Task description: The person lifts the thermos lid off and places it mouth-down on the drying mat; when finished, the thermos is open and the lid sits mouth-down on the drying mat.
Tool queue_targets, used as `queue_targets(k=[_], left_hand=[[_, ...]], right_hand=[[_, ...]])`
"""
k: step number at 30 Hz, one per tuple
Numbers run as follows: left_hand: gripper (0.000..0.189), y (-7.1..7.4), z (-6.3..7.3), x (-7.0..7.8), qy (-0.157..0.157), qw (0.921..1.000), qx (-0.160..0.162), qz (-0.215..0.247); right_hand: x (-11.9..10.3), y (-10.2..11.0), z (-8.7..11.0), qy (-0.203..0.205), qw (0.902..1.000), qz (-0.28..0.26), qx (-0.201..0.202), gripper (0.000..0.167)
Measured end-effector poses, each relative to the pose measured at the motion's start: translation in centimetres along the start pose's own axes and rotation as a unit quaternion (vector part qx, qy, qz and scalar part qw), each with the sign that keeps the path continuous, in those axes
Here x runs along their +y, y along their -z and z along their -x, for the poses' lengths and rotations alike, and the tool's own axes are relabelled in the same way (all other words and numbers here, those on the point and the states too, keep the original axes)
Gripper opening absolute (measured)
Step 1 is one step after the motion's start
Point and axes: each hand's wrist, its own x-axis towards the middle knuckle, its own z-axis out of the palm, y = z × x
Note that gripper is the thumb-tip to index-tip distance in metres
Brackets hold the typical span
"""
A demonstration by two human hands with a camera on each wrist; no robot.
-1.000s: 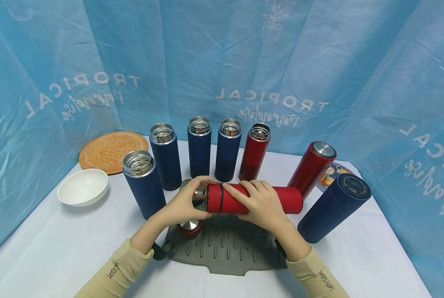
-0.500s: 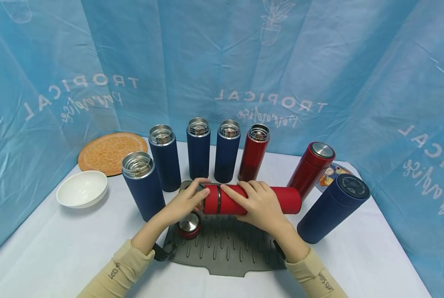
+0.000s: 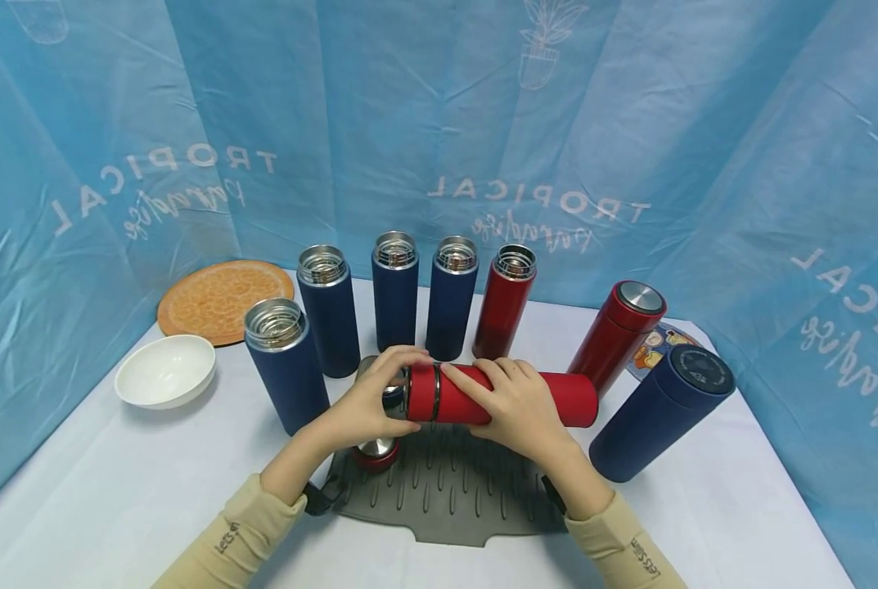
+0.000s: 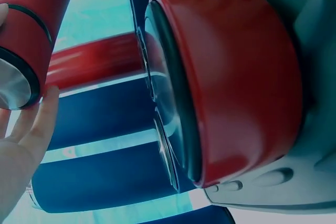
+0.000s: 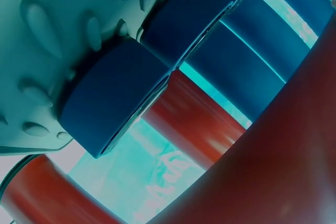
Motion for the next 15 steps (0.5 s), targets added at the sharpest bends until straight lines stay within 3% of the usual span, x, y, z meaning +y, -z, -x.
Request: queue_targets(k=[9,15], left_hand=[[0.078,0.13,0.02,0.36,0.068,0.9976,-0.007,0.010],[0.058,0.05,-0.24,0.33,0.119,0.9928,-0.008,-0.016]], right_hand=[[0.10,0.02,0.06,0.000,1.0000,0.000,0.000,0.096],[-0.05,0.15,0.01,0.005,1.0000,-0.004,0.003,0.093]])
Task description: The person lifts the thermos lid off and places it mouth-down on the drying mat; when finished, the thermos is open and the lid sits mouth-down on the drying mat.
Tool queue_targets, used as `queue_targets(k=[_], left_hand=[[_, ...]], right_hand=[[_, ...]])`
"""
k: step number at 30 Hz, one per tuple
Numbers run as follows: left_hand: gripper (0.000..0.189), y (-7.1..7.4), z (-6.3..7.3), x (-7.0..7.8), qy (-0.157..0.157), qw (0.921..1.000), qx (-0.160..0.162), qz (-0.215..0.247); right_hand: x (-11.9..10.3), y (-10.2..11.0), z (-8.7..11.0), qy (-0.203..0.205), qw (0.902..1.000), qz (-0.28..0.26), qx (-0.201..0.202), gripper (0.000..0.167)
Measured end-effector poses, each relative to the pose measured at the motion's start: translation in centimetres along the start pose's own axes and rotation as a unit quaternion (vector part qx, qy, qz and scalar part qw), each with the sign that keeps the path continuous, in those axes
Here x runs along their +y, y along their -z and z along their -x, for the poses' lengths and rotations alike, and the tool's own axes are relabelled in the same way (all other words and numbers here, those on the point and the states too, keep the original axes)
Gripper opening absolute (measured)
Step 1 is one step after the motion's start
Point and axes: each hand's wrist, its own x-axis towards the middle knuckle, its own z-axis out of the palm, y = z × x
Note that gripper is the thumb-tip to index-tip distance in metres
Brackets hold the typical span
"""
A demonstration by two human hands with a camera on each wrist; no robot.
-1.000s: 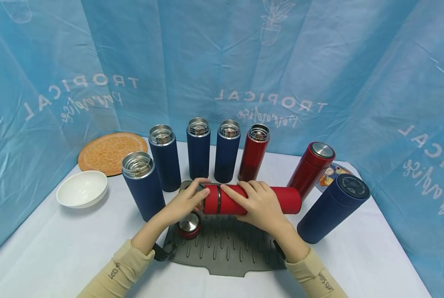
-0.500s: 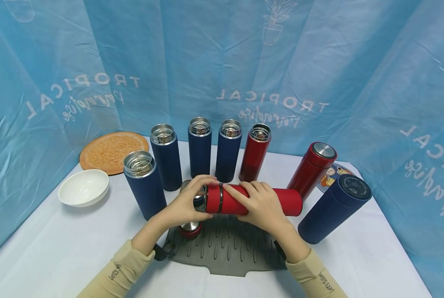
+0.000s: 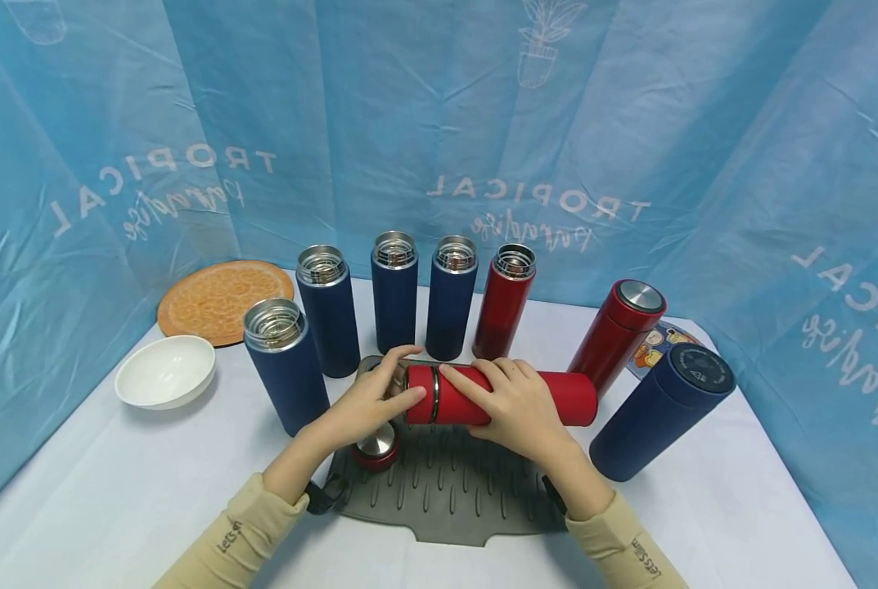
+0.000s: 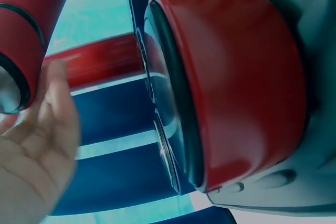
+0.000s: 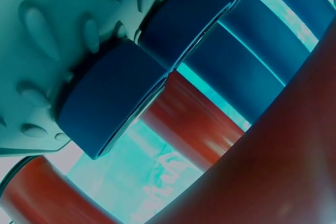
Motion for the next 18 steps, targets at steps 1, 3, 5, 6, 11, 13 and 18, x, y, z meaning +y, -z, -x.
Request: queue_targets(k=[1,3,5,6,11,13,18], left_hand=[[0.056,-0.02,-0.04,-0.05,0.006,1.0000,-0.003,-0.006],[0.061,-0.04,-0.09,-0.18,0.011,0.9998,-0.012,-0.010],[0.069,-0.04,-0.08,-0.32,0.004,0.9997,-0.023,0.007],[0.071,-0.03,-0.04,-0.38,-0.001,0.9995,-0.027,0.018],[0.087,-0.01,0.27,-0.38,-0.059,0.9970,-0.026,0.044],[0.083,-0.04,0.39,-0.32,-0.082,0.9957,-0.019,0.037],[0.067,-0.15,0.36,-0.46,-0.101,0.9942,0.001,0.036]], right_hand=[[-0.04,0.00,-0.01,0.001,1.0000,-0.001,0.000,0.093],[-0.11,0.00,-0.02,0.003,1.0000,0.000,0.000,0.092],[-0.14,-0.02,0.00,0.004,1.0000,-0.001,0.000,0.092],[-0.14,-0.03,0.01,0.003,1.0000,-0.001,-0.001,0.092],[-0.01,-0.14,0.06,0.000,1.0000,0.001,-0.004,0.095],[0.05,-0.17,0.05,-0.001,1.0000,0.003,-0.003,0.095],[0.10,-0.21,-0.01,-0.003,1.0000,0.000,-0.001,0.092]])
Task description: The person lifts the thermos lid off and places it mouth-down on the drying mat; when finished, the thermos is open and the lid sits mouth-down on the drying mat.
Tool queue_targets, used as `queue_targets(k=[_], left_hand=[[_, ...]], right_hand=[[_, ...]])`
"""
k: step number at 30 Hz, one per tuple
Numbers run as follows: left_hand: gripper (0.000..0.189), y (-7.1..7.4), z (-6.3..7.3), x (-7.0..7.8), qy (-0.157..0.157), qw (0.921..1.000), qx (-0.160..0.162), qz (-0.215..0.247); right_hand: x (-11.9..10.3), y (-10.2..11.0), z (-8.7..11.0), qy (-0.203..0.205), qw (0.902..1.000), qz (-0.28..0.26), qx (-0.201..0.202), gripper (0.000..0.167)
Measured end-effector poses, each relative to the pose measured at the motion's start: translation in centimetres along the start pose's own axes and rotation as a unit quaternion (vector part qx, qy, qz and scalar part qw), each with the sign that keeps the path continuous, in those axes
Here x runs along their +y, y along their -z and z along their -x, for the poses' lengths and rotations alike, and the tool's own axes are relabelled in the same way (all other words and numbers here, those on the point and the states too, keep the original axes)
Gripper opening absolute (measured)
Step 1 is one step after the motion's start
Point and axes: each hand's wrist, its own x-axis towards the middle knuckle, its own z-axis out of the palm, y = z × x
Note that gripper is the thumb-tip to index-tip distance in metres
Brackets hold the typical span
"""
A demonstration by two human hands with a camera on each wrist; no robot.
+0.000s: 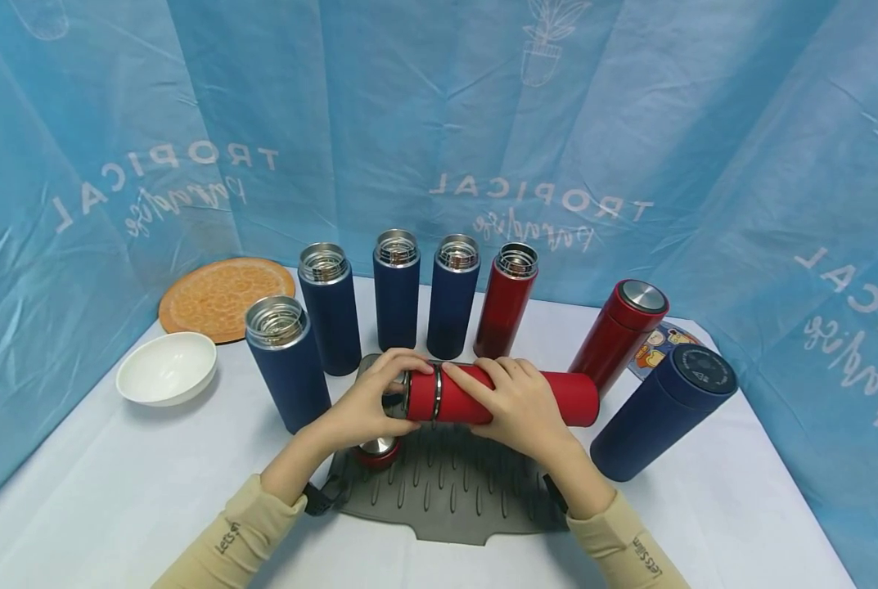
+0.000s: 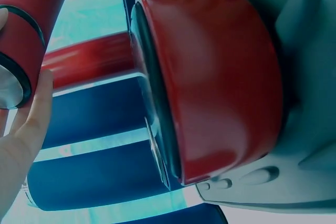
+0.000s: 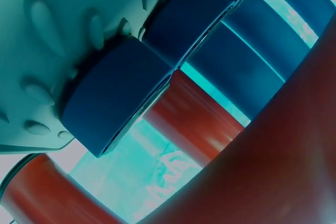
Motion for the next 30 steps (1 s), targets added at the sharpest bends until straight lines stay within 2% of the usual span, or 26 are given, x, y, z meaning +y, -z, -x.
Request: queue_targets(k=[6,12,17,21,24,26,28,30], left_hand=[[0.067,0.0,-0.1,-0.2,0.007,1.0000,0.001,-0.001],[0.064,0.1,-0.1,0.0,0.061,0.9976,0.006,0.031],[0.060,0.3,0.0,0.0,0.109,0.9919,0.034,0.054],[0.066,0.4,0.1,-0.3,0.129,0.9882,0.063,0.055],[0.069,0.4,0.3,-0.5,0.142,0.9862,0.078,0.034],[0.071,0.3,0.4,-0.5,0.146,0.9862,0.077,0.008],[0.070,0.1,0.4,-0.6,0.139,0.9877,0.065,-0.027],[0.070,-0.2,0.5,-0.6,0.119,0.9903,0.039,-0.060]], right_hand=[[0.0,-0.2,0.1,-0.001,1.0000,-0.002,0.005,0.087],[0.1,-0.1,0.2,-0.006,1.0000,-0.002,0.004,0.088],[0.4,0.1,0.4,-0.018,0.9998,-0.001,0.004,0.090],[0.8,0.4,0.5,-0.038,0.9992,0.010,0.010,0.090],[1.1,0.7,0.6,-0.061,0.9977,0.021,0.019,0.087],[1.2,1.0,0.5,-0.077,0.9963,0.023,0.029,0.085],[1.3,1.2,0.5,-0.091,0.9948,0.022,0.041,0.084],[1.5,1.4,0.4,-0.100,0.9932,0.020,0.055,0.085]])
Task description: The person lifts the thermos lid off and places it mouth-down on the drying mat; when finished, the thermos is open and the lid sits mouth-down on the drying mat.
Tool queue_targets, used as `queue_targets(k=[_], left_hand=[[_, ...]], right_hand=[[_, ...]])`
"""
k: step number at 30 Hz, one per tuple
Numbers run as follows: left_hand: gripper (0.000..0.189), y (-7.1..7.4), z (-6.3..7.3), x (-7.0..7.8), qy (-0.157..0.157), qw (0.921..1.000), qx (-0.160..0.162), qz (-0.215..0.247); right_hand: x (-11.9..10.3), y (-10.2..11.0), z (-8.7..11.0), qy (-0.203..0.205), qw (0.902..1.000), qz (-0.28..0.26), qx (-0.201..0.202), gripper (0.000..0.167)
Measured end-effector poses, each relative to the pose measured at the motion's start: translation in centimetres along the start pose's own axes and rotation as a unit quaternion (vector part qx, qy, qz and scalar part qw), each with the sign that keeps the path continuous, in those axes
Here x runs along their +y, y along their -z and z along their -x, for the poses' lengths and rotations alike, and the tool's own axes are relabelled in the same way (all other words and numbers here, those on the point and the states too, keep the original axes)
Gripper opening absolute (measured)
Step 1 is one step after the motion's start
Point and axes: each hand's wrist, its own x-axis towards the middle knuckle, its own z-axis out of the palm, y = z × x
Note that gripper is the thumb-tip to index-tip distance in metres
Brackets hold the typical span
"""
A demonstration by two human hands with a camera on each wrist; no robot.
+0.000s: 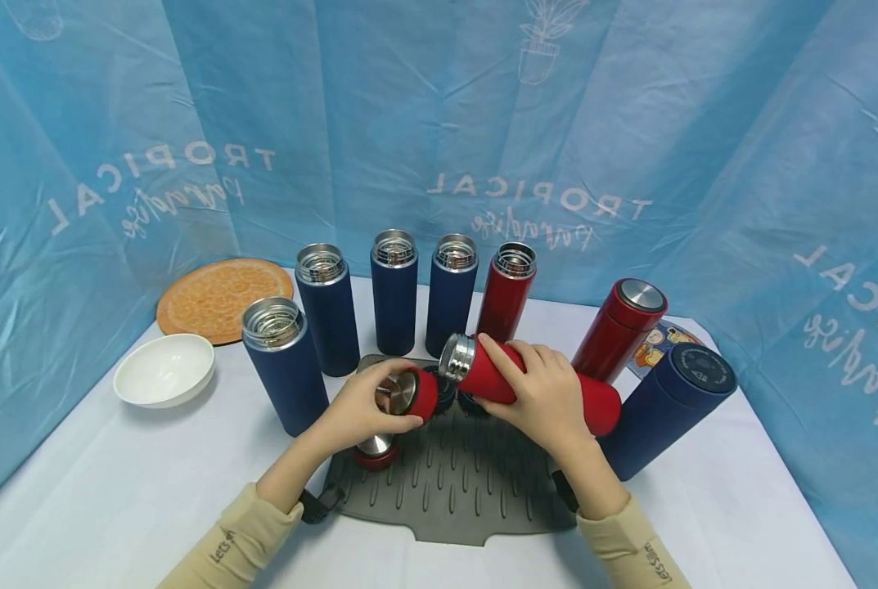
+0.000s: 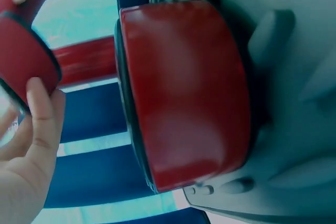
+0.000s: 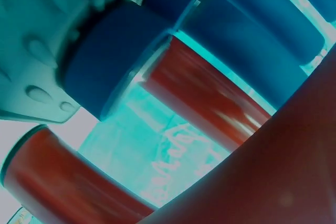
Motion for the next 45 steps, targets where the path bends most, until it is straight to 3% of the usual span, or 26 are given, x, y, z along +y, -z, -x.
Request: queue_targets(k=[5,10,20,26,32,35,37,41,43,45], left_hand=[[0.069,-1.0,0.2,0.4,-0.061,0.9916,-0.074,-0.086],[0.068,-2.1,0.2,0.6,-0.085,0.9786,-0.127,-0.138],[0.066,-3.5,-0.5,-0.3,-0.097,0.9620,-0.148,-0.208],[0.065,-3.8,-0.5,-0.7,-0.109,0.9569,-0.146,-0.226],[0.072,-3.8,-0.3,-0.5,-0.099,0.9517,-0.146,-0.251],[0.073,-3.7,-0.3,-0.5,-0.096,0.9507,-0.148,-0.255],[0.073,-3.7,-0.4,-0.5,-0.097,0.9505,-0.150,-0.254],[0.074,-3.8,-0.4,-0.6,-0.093,0.9507,-0.153,-0.253],[0.074,-3.8,-0.3,-0.7,-0.090,0.9504,-0.153,-0.255],[0.074,-3.8,-0.3,-0.7,-0.088,0.9505,-0.153,-0.256]], right_hand=[[0.1,0.4,-0.2,-0.010,0.9993,-0.006,0.035,0.087],[0.0,0.6,-0.3,-0.023,0.9974,-0.012,0.067,0.086],[-0.1,1.1,-0.3,-0.045,0.9944,-0.031,0.090,0.082],[-0.2,1.2,-0.3,-0.054,0.9920,-0.044,0.105,0.073],[-0.2,0.9,-0.6,-0.093,0.9793,-0.077,0.163,0.067],[-0.2,1.0,-0.9,-0.149,0.9631,-0.130,0.183,0.074],[-0.1,1.2,-1.2,-0.195,0.9432,-0.189,0.192,0.077],[0.2,1.6,-2.0,-0.274,0.8805,-0.321,0.216,0.079],[0.5,1.7,-2.5,-0.294,0.8498,-0.372,0.229,0.083],[1.0,1.7,-3.0,-0.306,0.8294,-0.401,0.240,0.083]])
